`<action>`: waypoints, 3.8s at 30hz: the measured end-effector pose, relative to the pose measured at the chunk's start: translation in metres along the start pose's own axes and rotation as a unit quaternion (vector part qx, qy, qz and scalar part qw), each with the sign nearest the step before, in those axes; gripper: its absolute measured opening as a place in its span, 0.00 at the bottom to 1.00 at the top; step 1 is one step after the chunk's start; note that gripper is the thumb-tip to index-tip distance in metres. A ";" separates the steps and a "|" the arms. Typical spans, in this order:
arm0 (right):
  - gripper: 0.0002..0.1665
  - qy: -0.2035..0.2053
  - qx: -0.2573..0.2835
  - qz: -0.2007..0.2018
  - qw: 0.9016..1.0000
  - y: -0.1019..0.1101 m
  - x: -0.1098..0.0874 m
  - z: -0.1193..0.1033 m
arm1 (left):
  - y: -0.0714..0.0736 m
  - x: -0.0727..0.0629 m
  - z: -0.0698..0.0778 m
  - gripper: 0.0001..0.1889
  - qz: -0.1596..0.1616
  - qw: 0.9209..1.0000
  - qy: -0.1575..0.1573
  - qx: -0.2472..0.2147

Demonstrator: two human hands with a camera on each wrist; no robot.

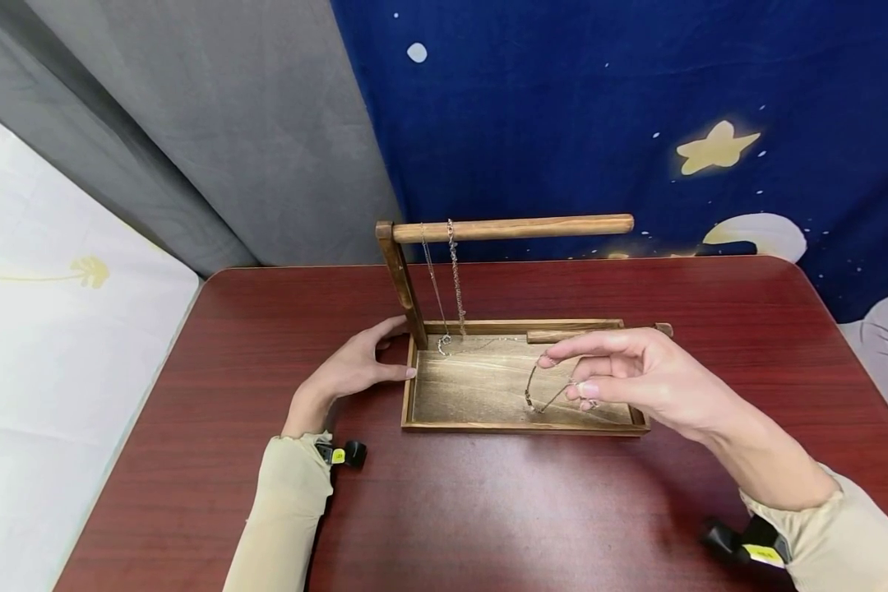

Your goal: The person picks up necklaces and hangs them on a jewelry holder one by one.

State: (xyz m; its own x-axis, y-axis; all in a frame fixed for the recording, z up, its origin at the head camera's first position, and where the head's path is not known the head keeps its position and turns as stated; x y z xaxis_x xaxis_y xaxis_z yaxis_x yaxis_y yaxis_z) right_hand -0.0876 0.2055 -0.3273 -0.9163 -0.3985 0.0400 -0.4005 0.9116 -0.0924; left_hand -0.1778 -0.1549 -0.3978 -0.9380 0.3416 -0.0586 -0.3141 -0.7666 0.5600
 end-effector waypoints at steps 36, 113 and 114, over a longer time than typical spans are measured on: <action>0.29 0.100 0.157 0.004 0.983 0.042 -0.031 -0.007 | -0.005 0.011 -0.034 0.43 0.003 1.000 -0.005 0.000; 0.30 0.124 0.337 0.165 0.919 0.096 -0.050 -0.016 | -0.005 0.012 -0.033 0.43 0.004 1.000 -0.010 -0.002; 0.30 0.119 0.337 0.165 0.919 0.096 -0.049 -0.016 | -0.005 0.012 -0.033 0.43 0.005 1.000 -0.010 -0.002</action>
State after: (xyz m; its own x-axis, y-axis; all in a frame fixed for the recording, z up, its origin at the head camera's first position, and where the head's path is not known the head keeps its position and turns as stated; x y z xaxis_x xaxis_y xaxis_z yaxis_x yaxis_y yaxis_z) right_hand -0.0808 0.3138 -0.3223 -0.9941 -0.0047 0.1087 -0.0830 0.6778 -0.7305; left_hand -0.1924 -0.1647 -0.4291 -0.9377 0.3456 -0.0361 -0.3059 -0.7718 0.5575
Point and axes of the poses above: each hand's wrist, its own x-axis towards the middle knuckle, its own y-axis out of the back of the hand, z = x × y, the point moved 1 cm from there along x, towards the middle knuckle, and after that the axes turned 14 degrees about z, right-handed, at the moved point
